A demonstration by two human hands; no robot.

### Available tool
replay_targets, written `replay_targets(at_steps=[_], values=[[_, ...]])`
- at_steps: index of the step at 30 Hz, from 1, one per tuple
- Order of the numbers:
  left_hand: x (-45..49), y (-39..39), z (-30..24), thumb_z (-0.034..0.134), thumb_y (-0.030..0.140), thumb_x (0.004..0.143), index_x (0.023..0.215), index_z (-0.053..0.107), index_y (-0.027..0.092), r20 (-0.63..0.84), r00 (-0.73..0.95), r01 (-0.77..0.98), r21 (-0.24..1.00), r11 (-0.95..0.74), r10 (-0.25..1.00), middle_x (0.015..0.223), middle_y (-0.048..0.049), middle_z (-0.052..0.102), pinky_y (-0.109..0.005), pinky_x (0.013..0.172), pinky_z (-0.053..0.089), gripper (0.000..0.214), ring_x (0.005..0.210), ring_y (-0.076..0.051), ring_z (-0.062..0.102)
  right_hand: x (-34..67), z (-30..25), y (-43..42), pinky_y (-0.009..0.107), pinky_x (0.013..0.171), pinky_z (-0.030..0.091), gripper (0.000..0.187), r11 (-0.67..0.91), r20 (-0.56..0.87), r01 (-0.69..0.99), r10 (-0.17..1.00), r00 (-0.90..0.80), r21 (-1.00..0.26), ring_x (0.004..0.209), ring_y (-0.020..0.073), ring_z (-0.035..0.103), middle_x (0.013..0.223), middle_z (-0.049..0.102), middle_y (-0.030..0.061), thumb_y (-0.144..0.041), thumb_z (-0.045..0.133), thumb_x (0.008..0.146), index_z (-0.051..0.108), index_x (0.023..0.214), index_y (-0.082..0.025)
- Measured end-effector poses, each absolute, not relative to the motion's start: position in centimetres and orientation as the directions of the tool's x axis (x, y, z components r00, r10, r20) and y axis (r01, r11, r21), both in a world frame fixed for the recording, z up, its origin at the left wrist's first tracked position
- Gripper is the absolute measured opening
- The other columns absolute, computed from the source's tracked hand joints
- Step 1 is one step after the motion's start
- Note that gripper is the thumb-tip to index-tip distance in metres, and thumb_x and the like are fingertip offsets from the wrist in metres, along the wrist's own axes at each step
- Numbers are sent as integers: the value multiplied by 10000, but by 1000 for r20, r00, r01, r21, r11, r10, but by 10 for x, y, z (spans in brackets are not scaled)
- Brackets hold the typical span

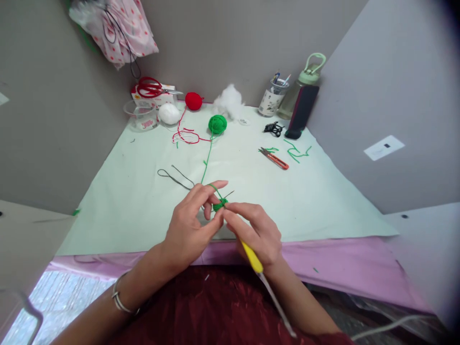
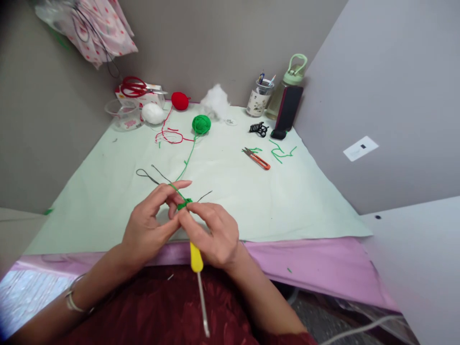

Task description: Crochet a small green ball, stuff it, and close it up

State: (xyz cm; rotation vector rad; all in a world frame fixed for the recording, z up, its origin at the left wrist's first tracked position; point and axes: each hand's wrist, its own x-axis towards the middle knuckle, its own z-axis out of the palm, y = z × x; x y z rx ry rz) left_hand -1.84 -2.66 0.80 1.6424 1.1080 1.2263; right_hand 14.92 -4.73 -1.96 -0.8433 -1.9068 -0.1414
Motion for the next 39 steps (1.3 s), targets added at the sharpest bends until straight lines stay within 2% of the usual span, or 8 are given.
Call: replay_targets(at_steps=[4, 10, 14, 19, 26, 30, 35, 39], values=[[-17, -30, 12, 798, 224, 837, 1314, 709, 259, 18, 196, -101, 995, 2, 980, 877, 5, 636, -273, 759, 480, 487, 755, -133, 563, 147, -27, -51, 375, 843, 668, 552, 700, 845, 665, 498, -194, -260, 1016, 238, 759, 1121, 779, 58, -26, 723, 876, 695, 1337, -329], [-22, -22, 10, 873, 307, 777, 1288, 744, 218, -282, 472, -428, 755, 497, 835, 839, -2, 631, -260, 777, 457, 535, 774, -120, 557, 148, -19, -47, 378, 737, 649, 334, 724, 802, 443, 597, -18, -529, 928, 217, 750, 1064, 778, 64, -122, 614, 983, 741, 1228, -310], [-25, -18, 10, 870, 266, 771, 1172, 807, 214, -260, 399, -421, 800, 427, 879, 846, 0, 627, -249, 799, 449, 409, 800, -118, 550, 150, -8, -44, 349, 672, 606, 194, 555, 566, 113, 807, 166, -824, 729, 171, 694, 870, 753, 43, -205, 569, 1025, 759, 1004, -237], [-21, -23, 8, 852, 263, 805, 1203, 799, 273, -133, 403, -372, 881, 294, 906, 920, -8, 677, -270, 907, 465, 402, 923, -150, 590, 147, -10, -38, 329, 699, 601, 156, 491, 478, -112, 869, 127, -864, 822, 175, 713, 935, 772, 47, -264, 623, 1012, 771, 974, -235], [-16, -26, 4, 849, 248, 817, 1273, 761, 306, -114, 275, -362, 908, 213, 955, 888, 19, 681, -264, 888, 498, 468, 880, -135, 618, 137, -15, -46, 343, 744, 632, 246, 629, 675, 289, 732, 93, -722, 891, 182, 731, 994, 760, 44, -140, 612, 1000, 769, 1119, -288], [-14, -24, 7, 858, 294, 796, 1242, 780, 240, -241, 421, -479, 760, 440, 875, 938, -14, 717, -245, 849, 516, 456, 858, -125, 627, 136, -17, -49, 357, 744, 626, 319, 687, 818, 550, 575, -12, -475, 950, 202, 722, 1093, 743, 66, -101, 687, 942, 765, 1175, -305], [-19, -18, 10, 845, 254, 793, 1136, 823, 191, -278, 475, -508, 687, 519, 835, 925, -22, 719, -226, 846, 509, 350, 811, -93, 615, 142, -11, -41, 322, 679, 555, 217, 577, 579, 80, 785, 219, -813, 731, 148, 654, 907, 749, 18, -181, 587, 1025, 778, 1045, -280], [-18, -21, 8, 831, 277, 828, 1226, 790, 252, -197, 450, -435, 803, 406, 871, 1006, -24, 759, -261, 892, 489, 400, 923, -141, 649, 142, -12, -37, 299, 690, 545, 156, 467, 448, -150, 882, 144, -871, 752, 143, 657, 926, 762, 18, -272, 643, 1009, 798, 996, -282]])
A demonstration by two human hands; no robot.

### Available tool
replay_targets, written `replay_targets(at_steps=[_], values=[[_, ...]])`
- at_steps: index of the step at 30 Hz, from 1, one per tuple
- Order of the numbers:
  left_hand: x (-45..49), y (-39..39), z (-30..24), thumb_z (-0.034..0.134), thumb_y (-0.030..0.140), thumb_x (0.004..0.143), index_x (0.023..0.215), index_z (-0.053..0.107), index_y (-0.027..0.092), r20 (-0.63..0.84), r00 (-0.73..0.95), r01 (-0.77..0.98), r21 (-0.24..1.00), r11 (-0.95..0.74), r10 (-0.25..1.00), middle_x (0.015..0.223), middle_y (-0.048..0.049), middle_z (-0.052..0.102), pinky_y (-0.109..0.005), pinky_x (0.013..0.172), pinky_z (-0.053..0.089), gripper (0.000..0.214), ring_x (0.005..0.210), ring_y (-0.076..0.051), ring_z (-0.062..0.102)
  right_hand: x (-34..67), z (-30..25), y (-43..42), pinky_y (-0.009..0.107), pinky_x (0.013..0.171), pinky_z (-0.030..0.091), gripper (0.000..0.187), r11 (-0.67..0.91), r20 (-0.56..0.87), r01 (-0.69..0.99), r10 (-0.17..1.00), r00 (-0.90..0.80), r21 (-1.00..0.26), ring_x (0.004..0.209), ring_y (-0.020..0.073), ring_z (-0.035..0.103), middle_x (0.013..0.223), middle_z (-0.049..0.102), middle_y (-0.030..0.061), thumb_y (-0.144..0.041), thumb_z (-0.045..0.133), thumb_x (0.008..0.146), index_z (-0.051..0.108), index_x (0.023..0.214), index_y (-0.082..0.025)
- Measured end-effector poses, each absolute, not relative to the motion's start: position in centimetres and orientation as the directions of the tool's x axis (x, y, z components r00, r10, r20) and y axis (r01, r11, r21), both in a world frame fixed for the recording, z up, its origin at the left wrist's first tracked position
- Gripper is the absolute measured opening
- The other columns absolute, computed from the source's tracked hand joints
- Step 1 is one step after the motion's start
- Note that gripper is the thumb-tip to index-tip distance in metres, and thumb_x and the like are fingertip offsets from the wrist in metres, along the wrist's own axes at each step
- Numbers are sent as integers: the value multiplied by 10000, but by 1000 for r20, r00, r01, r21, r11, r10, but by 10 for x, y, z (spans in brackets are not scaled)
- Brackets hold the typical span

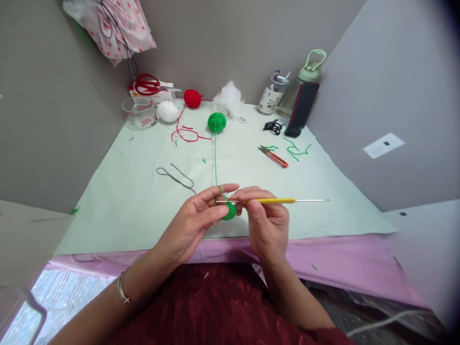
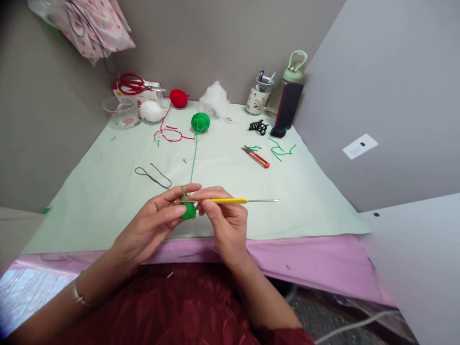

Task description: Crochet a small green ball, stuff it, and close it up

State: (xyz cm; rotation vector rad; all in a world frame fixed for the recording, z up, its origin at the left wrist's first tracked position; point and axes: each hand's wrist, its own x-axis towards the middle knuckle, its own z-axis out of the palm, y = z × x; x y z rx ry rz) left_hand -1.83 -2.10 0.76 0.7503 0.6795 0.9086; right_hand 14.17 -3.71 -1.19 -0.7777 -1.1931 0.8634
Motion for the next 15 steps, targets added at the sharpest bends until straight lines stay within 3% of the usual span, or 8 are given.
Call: replay_targets(at_steps=[3, 6, 11, 15], values=[[-20, -23, 4, 775, 305, 901, 1276, 762, 297, -119, 469, -367, 875, 315, 875, 1135, -26, 768, -299, 988, 469, 376, 1064, -177, 651, 141, -16, -37, 299, 734, 559, 146, 427, 412, -140, 903, 121, -894, 823, 161, 684, 910, 777, 23, -288, 661, 999, 807, 1007, -287], [-25, -23, 2, 747, 326, 931, 1301, 746, 315, -76, 509, -333, 901, 277, 857, 1116, -24, 747, -313, 1028, 456, 370, 1099, -185, 648, 143, -17, -36, 272, 686, 533, 136, 376, 354, -223, 926, 132, -899, 747, 137, 653, 902, 780, 16, -315, 667, 997, 798, 991, -280], [-28, -20, 5, 824, 290, 861, 1249, 768, 309, -98, 478, -281, 925, 258, 873, 927, 22, 621, -226, 883, 473, 392, 904, -105, 593, 145, -13, -33, 235, 644, 503, 154, 303, 285, -397, 953, 105, -866, 681, 105, 622, 857, 767, 8, -343, 675, 991, 768, 921, -242], [-27, -19, 7, 840, 224, 835, 1238, 760, 306, -90, 443, -249, 943, 219, 892, 906, 38, 590, -212, 870, 477, 419, 885, -87, 582, 147, -10, -33, 242, 653, 504, 172, 290, 280, -407, 956, 86, -866, 685, 107, 629, 852, 765, 11, -343, 649, 1008, 743, 920, -228]])
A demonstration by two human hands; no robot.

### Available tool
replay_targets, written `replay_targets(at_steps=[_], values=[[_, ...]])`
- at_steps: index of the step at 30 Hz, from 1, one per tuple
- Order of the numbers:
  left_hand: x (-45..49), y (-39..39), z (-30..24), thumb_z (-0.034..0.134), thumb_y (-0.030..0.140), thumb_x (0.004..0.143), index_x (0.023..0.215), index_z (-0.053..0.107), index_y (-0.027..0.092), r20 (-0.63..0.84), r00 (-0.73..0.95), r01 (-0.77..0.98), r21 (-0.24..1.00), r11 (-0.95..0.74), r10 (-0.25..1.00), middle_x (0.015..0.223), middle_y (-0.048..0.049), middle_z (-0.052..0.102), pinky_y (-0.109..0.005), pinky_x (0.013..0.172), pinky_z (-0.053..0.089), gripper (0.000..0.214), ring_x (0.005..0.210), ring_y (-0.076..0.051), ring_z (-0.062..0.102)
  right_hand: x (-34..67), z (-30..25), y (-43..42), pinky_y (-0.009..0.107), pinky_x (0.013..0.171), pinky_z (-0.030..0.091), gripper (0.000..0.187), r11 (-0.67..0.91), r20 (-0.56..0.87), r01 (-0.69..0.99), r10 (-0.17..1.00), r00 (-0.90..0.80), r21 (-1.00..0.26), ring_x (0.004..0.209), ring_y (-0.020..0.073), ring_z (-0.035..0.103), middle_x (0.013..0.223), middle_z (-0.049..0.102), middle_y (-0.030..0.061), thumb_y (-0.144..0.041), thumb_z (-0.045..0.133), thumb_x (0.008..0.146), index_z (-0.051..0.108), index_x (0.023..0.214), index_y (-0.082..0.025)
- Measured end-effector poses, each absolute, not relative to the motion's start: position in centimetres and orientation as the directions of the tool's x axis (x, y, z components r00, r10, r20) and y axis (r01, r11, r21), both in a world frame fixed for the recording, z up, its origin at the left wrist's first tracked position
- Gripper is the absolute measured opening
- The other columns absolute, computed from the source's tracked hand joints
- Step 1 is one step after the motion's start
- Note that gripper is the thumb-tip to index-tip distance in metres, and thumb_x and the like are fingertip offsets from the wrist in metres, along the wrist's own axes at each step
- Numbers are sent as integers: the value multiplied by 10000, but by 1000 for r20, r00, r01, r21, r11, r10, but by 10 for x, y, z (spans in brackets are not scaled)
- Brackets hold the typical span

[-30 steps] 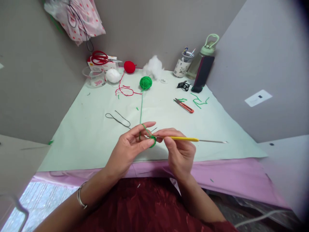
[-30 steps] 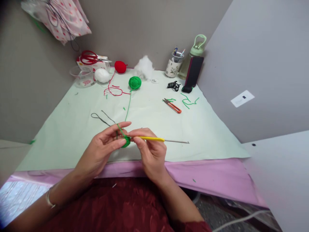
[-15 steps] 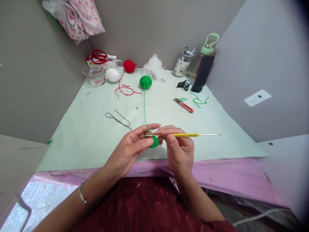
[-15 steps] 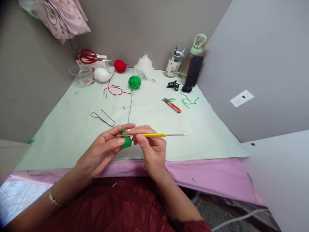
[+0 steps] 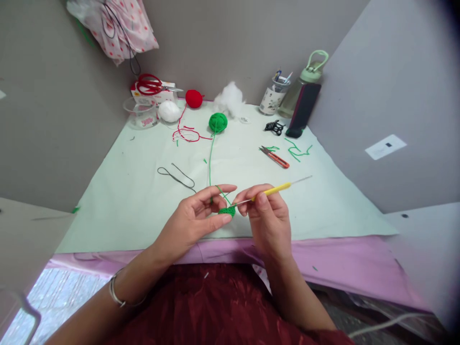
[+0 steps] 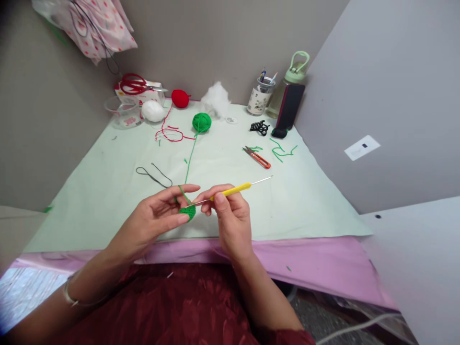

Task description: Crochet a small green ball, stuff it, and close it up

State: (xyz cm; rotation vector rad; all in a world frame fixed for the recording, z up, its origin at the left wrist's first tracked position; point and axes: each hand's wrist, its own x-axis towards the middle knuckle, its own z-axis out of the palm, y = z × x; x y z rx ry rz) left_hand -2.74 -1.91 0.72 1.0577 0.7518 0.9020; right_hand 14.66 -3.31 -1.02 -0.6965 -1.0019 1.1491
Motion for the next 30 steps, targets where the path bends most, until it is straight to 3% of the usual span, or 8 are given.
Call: replay_targets(at_steps=[19, 30], values=[[-29, -20, 13, 760, 180, 850, 1288, 718, 232, -45, 395, -65, 995, 77, 918, 952, 9, 651, -306, 1031, 476, 444, 978, -133, 635, 159, -4, -41, 308, 727, 554, 194, 474, 472, -69, 881, 34, -878, 785, 133, 692, 936, 756, 21, -251, 550, 1059, 737, 1014, -230], [-30, -19, 18, 735, 200, 861, 1277, 715, 229, -77, 449, -114, 983, 143, 890, 931, 6, 656, -319, 1000, 515, 417, 948, -144, 651, 154, -7, -37, 304, 706, 567, 188, 393, 396, -251, 917, 41, -885, 742, 137, 704, 923, 780, 21, -286, 551, 1059, 724, 1005, -236]])
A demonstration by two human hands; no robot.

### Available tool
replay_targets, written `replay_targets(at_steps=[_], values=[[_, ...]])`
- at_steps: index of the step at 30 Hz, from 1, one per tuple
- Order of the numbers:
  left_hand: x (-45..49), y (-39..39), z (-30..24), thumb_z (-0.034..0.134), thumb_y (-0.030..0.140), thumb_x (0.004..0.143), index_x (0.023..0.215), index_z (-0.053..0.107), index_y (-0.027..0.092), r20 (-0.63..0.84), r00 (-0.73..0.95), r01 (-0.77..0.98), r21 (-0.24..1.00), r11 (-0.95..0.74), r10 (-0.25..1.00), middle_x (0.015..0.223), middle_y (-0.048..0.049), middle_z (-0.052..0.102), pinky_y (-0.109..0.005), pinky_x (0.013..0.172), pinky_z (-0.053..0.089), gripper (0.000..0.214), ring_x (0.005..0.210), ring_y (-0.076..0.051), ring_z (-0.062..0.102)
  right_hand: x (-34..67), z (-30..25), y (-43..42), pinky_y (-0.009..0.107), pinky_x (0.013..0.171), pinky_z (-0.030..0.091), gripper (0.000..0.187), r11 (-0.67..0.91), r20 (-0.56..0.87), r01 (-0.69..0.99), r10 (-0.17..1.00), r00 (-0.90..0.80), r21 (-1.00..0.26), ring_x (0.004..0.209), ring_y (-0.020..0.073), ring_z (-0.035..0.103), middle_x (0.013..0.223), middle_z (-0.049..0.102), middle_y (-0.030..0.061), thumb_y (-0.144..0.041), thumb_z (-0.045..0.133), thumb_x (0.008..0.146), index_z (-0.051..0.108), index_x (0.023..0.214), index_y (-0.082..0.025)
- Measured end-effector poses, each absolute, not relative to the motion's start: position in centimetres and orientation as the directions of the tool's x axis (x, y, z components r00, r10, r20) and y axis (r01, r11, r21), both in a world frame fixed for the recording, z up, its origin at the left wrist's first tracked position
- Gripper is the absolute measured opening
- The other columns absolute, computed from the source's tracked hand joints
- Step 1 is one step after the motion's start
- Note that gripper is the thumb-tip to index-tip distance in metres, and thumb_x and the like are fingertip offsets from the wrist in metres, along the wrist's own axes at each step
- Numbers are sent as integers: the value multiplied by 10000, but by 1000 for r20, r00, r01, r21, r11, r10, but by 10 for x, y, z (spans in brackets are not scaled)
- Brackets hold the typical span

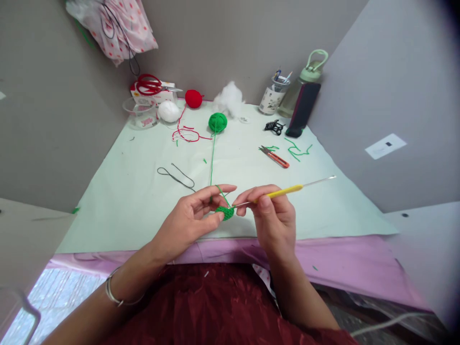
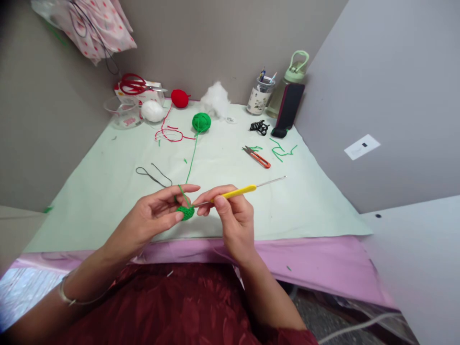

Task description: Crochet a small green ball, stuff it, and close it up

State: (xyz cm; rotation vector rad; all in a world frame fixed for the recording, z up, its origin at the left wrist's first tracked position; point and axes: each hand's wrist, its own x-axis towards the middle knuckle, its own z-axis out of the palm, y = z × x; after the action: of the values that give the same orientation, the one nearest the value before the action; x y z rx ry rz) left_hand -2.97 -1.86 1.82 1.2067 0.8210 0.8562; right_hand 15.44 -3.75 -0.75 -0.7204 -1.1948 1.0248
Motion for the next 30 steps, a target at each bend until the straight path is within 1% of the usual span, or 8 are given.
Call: replay_targets(at_steps=[3, 6, 12, 17, 21, 23, 27, 30], values=[[-29, -19, 18, 722, 191, 859, 1277, 717, 227, -77, 448, -91, 987, 131, 891, 929, 2, 647, -325, 987, 521, 420, 941, -152, 651, 155, -8, -37, 315, 698, 570, 182, 376, 384, -264, 923, 24, -888, 731, 146, 701, 905, 778, 23, -307, 560, 1054, 711, 985, -234], [-29, -19, 17, 709, 192, 865, 1291, 712, 228, -70, 442, -71, 991, 113, 894, 929, 1, 639, -323, 989, 517, 428, 948, -153, 647, 155, -7, -39, 322, 708, 568, 173, 419, 426, -221, 904, 14, -881, 739, 148, 695, 902, 766, 23, -294, 562, 1051, 713, 991, -234], [-27, -23, 17, 683, 164, 855, 1292, 705, 213, -9, 375, 23, 1000, 1, 927, 912, -7, 660, -333, 988, 500, 441, 941, -161, 651, 158, -2, -45, 335, 744, 573, 213, 539, 539, 38, 842, -11, -841, 812, 157, 701, 948, 740, 33, -182, 524, 1050, 727, 1067, -244], [-23, -27, 14, 665, 135, 841, 1231, 738, 218, 165, 272, 177, 960, -218, 948, 879, -10, 640, -334, 962, 505, 405, 936, -175, 651, 158, -3, -50, 359, 786, 604, 251, 715, 704, 319, 689, -171, -622, 931, 198, 727, 999, 770, 65, -104, 550, 1007, 684, 1160, -252], [-22, -30, 13, 662, 139, 874, 1269, 733, 240, 260, 245, 233, 919, -317, 934, 970, -35, 679, -321, 928, 525, 414, 920, -171, 647, 154, -7, -53, 327, 739, 624, 254, 735, 775, 564, 584, -243, -377, 969, 213, 751, 1072, 791, 104, -95, 596, 971, 690, 1146, -253], [-23, -30, 12, 657, 153, 904, 1265, 733, 236, 269, 241, 220, 921, -322, 933, 1020, -49, 705, -323, 945, 526, 378, 936, -171, 653, 154, -6, -54, 315, 731, 629, 275, 735, 783, 572, 574, -241, -364, 967, 206, 756, 1072, 793, 97, -85, 591, 969, 687, 1155, -263], [-24, -29, 8, 631, 135, 928, 1204, 756, 246, 387, 263, 250, 858, -450, 884, 987, -50, 730, -343, 914, 530, 323, 931, -190, 660, 157, 1, -52, 323, 730, 636, 301, 725, 725, 511, 641, -254, -462, 918, 200, 759, 1013, 788, 89, -78, 556, 982, 682, 1189, -255], [-21, -27, 4, 627, 127, 926, 1187, 760, 235, 473, 271, 280, 795, -539, 838, 982, -65, 742, -357, 887, 528, 313, 923, -204, 648, 155, 0, -53, 341, 777, 647, 306, 718, 725, 591, 619, -301, -368, 954, 216, 763, 1058, 797, 107, -86, 593, 969, 707, 1193, -261]])
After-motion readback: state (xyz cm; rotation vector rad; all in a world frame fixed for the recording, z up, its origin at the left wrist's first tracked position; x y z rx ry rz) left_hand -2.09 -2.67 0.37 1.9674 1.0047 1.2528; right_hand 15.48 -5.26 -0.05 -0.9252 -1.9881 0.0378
